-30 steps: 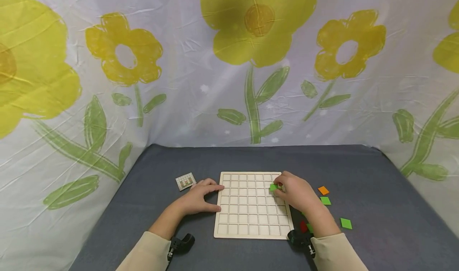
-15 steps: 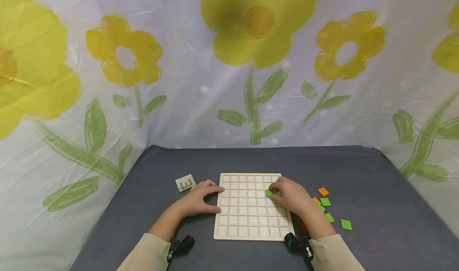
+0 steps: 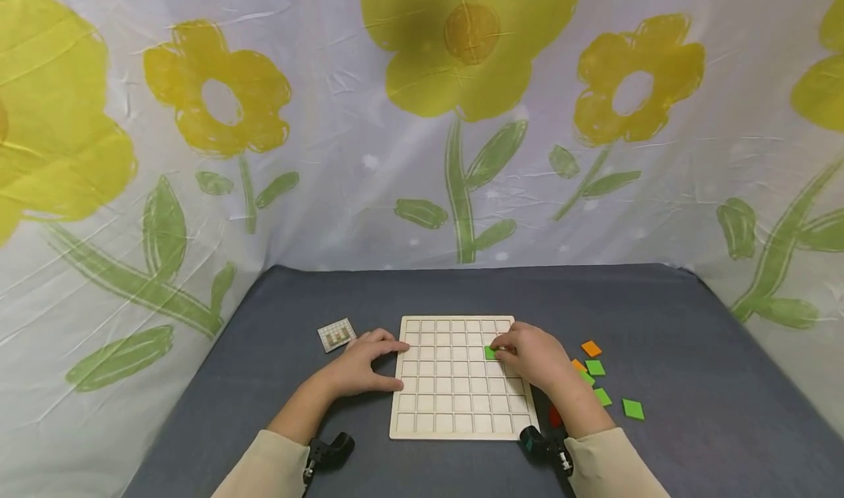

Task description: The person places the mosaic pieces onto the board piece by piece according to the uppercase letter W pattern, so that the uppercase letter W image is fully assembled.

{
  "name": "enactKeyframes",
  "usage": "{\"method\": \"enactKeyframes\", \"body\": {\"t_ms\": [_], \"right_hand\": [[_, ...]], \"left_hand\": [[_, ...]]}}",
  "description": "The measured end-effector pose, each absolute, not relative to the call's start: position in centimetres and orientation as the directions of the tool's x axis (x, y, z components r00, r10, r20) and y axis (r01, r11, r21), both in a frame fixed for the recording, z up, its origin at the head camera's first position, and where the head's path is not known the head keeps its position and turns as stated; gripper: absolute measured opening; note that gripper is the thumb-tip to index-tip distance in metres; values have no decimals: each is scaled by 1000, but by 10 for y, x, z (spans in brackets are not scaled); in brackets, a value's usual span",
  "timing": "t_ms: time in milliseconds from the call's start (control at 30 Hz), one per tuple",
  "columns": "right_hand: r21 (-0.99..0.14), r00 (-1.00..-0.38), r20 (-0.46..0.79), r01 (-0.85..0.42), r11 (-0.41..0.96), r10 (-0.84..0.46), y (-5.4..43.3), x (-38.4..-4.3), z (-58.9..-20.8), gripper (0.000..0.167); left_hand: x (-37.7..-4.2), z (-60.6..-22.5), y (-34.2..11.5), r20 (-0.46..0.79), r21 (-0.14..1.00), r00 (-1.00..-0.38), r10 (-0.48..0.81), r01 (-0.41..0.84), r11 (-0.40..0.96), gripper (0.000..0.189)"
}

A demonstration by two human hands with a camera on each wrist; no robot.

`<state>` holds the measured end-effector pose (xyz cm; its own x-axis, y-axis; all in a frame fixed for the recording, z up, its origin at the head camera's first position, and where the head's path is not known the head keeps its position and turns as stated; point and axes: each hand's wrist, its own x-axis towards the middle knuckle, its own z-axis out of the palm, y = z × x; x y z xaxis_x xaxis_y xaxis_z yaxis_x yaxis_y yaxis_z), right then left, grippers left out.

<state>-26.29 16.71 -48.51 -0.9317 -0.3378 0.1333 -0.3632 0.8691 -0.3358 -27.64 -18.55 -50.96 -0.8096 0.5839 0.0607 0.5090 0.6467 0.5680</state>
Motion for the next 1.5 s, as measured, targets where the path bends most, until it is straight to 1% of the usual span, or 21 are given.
{"method": "enactKeyframes", "body": {"t_ms": [167, 367, 433, 633, 767, 900, 1167, 1333, 1500], "right_hand": [[-313, -930, 139, -368, 876, -341, 168, -262, -485, 17], [-223, -906, 184, -416, 881, -381, 169, -260, -481, 18], [-224, -903, 182, -423, 878, -388, 170, -260, -480, 18], [-333, -928, 115, -372, 866, -354, 182, -259, -472, 26], [-385, -929, 125, -368, 846, -347, 196, -260, -470, 28], [-409, -933, 134, -359, 839, -334, 208, -262, -466, 31], [-507, -974, 67, -221, 833, -217, 234, -264, -456, 38], [-549, -982, 51, -180, 816, -183, 254, -263, -452, 38], [-579, -992, 11, -111, 808, -128, 274, -261, -453, 36]], "left_hand": [[-278, -511, -183, 50, 577, -813, 580, 497, 648, 67], [-281, -509, -182, 61, 580, -805, 590, 510, 635, 67], [-280, -509, -182, 60, 580, -803, 592, 511, 634, 67], [-278, -508, -181, 64, 590, -799, 598, 513, 623, 67], [-278, -509, -181, 68, 589, -797, 600, 517, 620, 67], [-278, -511, -182, 49, 594, -806, 590, 499, 631, 69], [-277, -511, -183, 43, 604, -815, 577, 482, 635, 73], [-278, -510, -184, 40, 599, -818, 573, 479, 642, 74], [-280, -511, -186, 37, 597, -819, 572, 477, 645, 75]]}}
